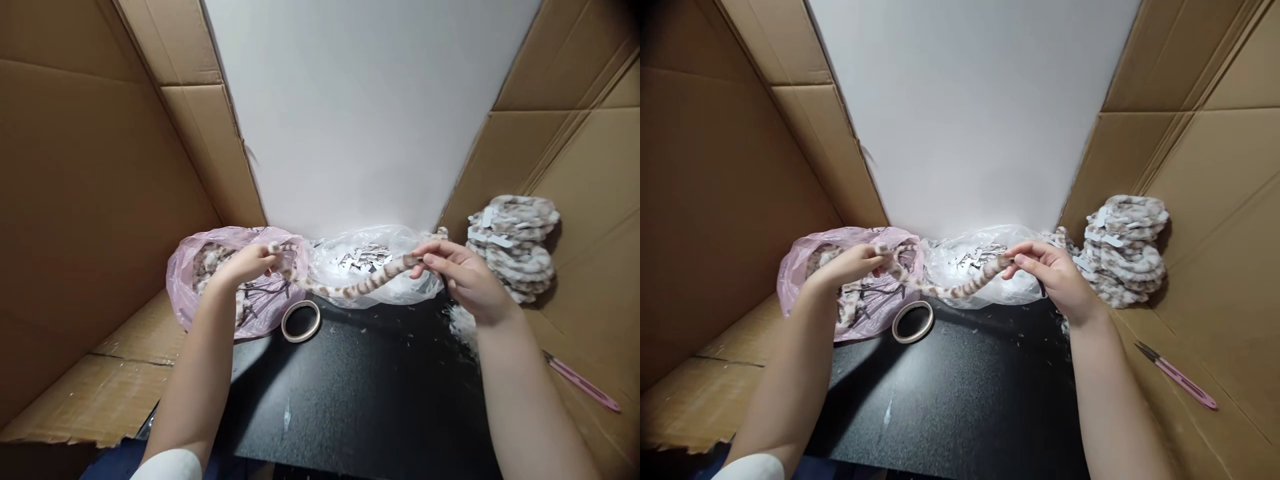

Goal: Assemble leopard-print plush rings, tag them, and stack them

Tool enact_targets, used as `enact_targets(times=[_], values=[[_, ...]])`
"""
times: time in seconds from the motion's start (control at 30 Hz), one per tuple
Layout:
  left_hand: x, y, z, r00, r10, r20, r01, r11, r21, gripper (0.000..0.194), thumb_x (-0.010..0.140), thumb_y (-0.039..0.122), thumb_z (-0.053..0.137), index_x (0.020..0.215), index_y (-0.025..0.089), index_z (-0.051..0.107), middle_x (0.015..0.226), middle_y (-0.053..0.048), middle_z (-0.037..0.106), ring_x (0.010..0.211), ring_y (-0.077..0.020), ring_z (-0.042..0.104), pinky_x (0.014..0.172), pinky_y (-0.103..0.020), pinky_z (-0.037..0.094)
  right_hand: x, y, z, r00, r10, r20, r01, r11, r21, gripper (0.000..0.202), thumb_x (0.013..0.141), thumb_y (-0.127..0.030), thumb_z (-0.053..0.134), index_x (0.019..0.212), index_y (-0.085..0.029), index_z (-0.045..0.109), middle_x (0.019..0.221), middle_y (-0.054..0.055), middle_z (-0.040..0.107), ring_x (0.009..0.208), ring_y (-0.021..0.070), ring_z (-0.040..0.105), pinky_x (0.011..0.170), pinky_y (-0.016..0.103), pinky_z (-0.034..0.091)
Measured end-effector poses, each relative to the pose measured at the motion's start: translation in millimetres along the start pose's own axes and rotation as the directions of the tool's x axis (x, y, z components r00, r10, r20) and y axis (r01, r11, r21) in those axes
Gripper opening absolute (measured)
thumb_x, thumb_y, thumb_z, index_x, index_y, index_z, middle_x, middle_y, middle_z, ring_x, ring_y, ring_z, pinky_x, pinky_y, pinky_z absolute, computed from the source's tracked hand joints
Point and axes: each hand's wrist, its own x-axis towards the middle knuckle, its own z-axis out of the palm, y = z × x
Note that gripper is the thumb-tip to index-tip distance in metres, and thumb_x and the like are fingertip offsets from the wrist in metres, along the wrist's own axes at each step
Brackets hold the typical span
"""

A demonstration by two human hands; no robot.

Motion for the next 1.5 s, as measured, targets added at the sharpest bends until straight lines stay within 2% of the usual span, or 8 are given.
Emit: enact_targets(times=[0.3,0.53,0.8,0.87,1.0,1.23,1.37,1.5], values=[[-10,-11,-27.1,0.886,-0.046,-0.462,-0.040,0.984,-0.175,0.022,0.084,0.031,0.054,0.068,0.018,0.061,0.059,0.001,0.061,0.059,-0.0160,0.057,0.053,-0.023,0.038,3,8,70,0.927,0.053,0.371,-0.089,0.993,0.080,0.016,0.089,-0.029,0.056,0.096,-0.018,0.066,0.092,0.006,0.072,0.092,0.0186,0.067,0.088,0.037,0.049],[-29,54,16.5,0.919,0.380,-0.102,-0.382,0.797,-0.468,0.037,0.087,0.048,0.055,0.075,0.015,0.067,0.085,-0.008,0.070,0.084,-0.0187,0.064,0.078,-0.027,0.048,-1,10,99,0.933,-0.030,0.360,0.041,0.999,-0.024,0.013,0.088,-0.025,0.058,0.095,-0.018,0.066,0.089,0.004,0.071,0.089,0.0177,0.064,0.087,0.034,0.046],[-25,73,41.9,0.989,0.134,0.056,0.040,0.121,-0.992,0.040,0.093,0.044,0.049,0.063,0.018,0.043,0.046,0.010,0.028,0.034,-0.0052,0.026,0.038,-0.017,0.028,-6,12,73,0.540,0.300,0.787,-0.047,0.944,-0.327,0.029,0.085,-0.038,0.061,0.102,-0.018,0.072,0.090,0.005,0.074,0.082,0.0188,0.067,0.073,0.027,0.050],[-27,76,39.4,0.995,0.088,0.045,0.043,0.020,-0.999,0.041,0.096,0.042,0.042,0.062,0.018,0.040,0.046,0.009,0.026,0.034,-0.0049,0.022,0.037,-0.016,0.025,-6,16,77,0.604,0.332,0.725,-0.045,0.922,-0.385,0.034,0.082,-0.040,0.064,0.108,-0.019,0.070,0.096,0.007,0.074,0.086,0.0215,0.068,0.076,0.030,0.050],[-32,84,40.1,0.996,0.040,-0.085,-0.082,-0.078,-0.994,0.044,0.097,0.043,0.040,0.061,0.018,0.037,0.049,0.009,0.024,0.035,-0.0048,0.022,0.038,-0.016,0.026,-7,29,106,0.917,0.090,0.388,0.019,0.963,-0.268,0.051,0.079,-0.043,0.068,0.124,-0.020,0.059,0.130,0.012,0.060,0.119,0.0290,0.055,0.101,0.041,0.041],[-34,92,65.4,0.985,0.097,-0.141,-0.136,-0.063,-0.989,0.032,0.092,0.046,0.051,0.075,0.019,0.052,0.058,0.005,0.045,0.049,-0.0066,0.045,0.052,-0.018,0.042,-6,55,162,0.968,-0.037,0.249,-0.014,0.979,0.202,0.025,0.094,-0.038,0.044,0.085,-0.018,0.057,0.078,0.003,0.061,0.077,0.0179,0.058,0.076,0.032,0.044],[-35,88,79.3,0.973,0.219,0.077,0.030,0.211,-0.977,0.032,0.081,0.044,0.066,0.096,0.016,0.063,0.074,-0.002,0.065,0.067,-0.0131,0.061,0.062,-0.022,0.049,-2,61,158,0.995,-0.008,0.097,-0.015,0.971,0.237,0.027,0.094,-0.041,0.042,0.079,-0.020,0.051,0.064,-0.002,0.049,0.060,0.0139,0.047,0.062,0.029,0.039],[-36,82,90.5,0.945,0.297,0.135,0.007,0.397,-0.918,0.035,0.081,0.051,0.063,0.080,0.016,0.061,0.070,-0.002,0.066,0.056,-0.0140,0.060,0.048,-0.023,0.045,1,63,153,1.000,0.008,0.016,-0.011,0.970,0.242,0.026,0.092,-0.044,0.045,0.082,-0.021,0.051,0.064,-0.002,0.046,0.058,0.0138,0.043,0.059,0.029,0.038]])
